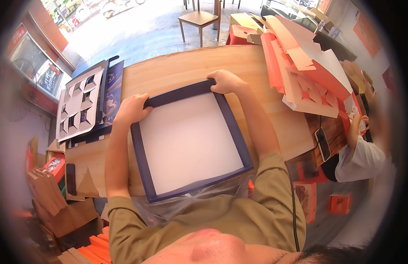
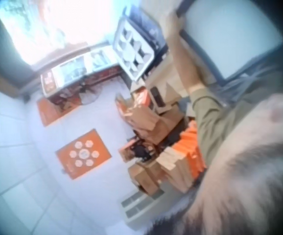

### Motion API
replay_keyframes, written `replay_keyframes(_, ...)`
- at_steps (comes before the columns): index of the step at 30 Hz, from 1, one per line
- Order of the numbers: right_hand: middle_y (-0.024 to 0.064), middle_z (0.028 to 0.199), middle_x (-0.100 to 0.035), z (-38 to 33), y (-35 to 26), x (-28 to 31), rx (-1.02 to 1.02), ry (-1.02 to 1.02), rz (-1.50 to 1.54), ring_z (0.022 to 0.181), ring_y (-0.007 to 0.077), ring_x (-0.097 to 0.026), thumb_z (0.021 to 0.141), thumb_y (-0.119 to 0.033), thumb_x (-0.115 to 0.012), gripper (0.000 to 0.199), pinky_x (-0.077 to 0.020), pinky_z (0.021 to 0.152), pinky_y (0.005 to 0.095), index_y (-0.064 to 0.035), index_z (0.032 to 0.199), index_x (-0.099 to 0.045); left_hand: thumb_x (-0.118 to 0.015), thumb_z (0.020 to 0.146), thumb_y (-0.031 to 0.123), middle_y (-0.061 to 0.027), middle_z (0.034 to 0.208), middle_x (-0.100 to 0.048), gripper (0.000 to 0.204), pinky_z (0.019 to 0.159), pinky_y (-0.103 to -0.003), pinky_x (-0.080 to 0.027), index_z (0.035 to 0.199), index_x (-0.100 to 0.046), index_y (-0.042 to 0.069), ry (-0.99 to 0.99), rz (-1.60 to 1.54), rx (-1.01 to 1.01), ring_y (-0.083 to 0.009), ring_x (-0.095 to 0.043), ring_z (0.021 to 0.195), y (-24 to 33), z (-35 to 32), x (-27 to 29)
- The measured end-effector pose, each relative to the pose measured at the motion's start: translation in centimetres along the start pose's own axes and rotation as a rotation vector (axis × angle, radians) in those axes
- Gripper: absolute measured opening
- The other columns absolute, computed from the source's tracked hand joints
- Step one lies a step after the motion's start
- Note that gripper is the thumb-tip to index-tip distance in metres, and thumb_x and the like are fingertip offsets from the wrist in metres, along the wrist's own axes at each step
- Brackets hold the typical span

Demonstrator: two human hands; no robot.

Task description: The person assembles a dark blue cardboard box by folding and interlocking its flaps. They then place a white paper insert and a blue tray with compartments into the box. Finally, they place several small purple packages into the tray compartments.

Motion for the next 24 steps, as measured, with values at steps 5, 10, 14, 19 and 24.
replay_keyframes(5, 0.0199, 0.122, -0.077, 0.5, -1.0, -1.5, -0.039, 0.028, -0.201, 0.115, 0.0365, -0.073, 0.083, -0.006, -0.064, 0.052, -0.0594, 0.099, 0.0433, -0.0043, 0.134, -0.073, -0.080, 0.091, 0.026, -0.0216, 0.127, -0.072, 0.057, 0.100, -0.050, -0.056, 0.141, -0.059, 0.007, 0.026, -0.019, 0.001, -0.0411, -0.069, 0.119, 1.0, -0.7, 0.0)
replay_keyframes(10, 0.0176, 0.116, -0.077, -0.5, -0.8, -0.7, -0.026, -0.090, 0.042, 0.107, 0.0319, -0.076, 0.082, -0.010, -0.069, 0.060, -0.0639, 0.085, 0.0398, -0.0051, 0.142, -0.066, -0.080, 0.092, 0.026, -0.0182, 0.137, -0.064, 0.080, 0.103, -0.049, -0.056, 0.163, -0.044, 0.014, 0.083, 0.114, -0.169, -0.0391, -0.066, 0.125, 7.9, 1.4, 1.2)
replay_keyframes(14, 0.0159, 0.113, -0.077, -1.3, -0.8, 0.0, -0.058, -0.182, 0.156, 0.097, 0.0262, -0.076, 0.081, -0.012, -0.072, 0.068, -0.0642, 0.073, 0.0369, -0.0046, 0.147, -0.059, -0.079, 0.094, 0.031, -0.0153, 0.136, -0.067, 0.077, 0.092, -0.047, -0.061, 0.161, -0.045, 0.016, 0.195, 0.249, -0.379, -0.0356, -0.071, 0.119, 12.9, 4.5, -0.3)
replay_keyframes(19, 0.0190, 0.109, -0.074, -0.1, 0.1, -1.1, -0.027, -0.223, 0.116, 0.088, 0.0282, -0.076, 0.078, -0.011, -0.073, 0.065, -0.0627, 0.072, 0.0387, 0.0001, 0.141, -0.061, -0.077, 0.096, 0.031, -0.0143, 0.120, -0.074, 0.066, 0.079, -0.048, -0.062, 0.153, -0.051, 0.015, 0.253, 0.155, -0.292, -0.0358, -0.076, 0.102, 13.0, 7.7, -3.8)
replay_keyframes(24, 0.0188, 0.103, -0.075, 0.5, -0.2, -1.4, -0.016, -0.211, 0.064, 0.085, 0.0290, -0.075, 0.082, -0.010, -0.068, 0.049, -0.0617, 0.070, 0.0400, 0.0008, 0.129, -0.066, -0.073, 0.098, 0.031, -0.0172, 0.099, -0.077, 0.037, 0.075, -0.050, -0.060, 0.125, -0.060, 0.010, 0.197, 0.116, -0.197, -0.0393, -0.077, 0.088, 13.0, 9.2, -3.9)
Point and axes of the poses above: each hand's wrist, its own z-axis towards the middle knuckle, its own x-axis out of the back of the hand, y = z × x, the point moved 6 cm from there along z, towards the middle knuckle
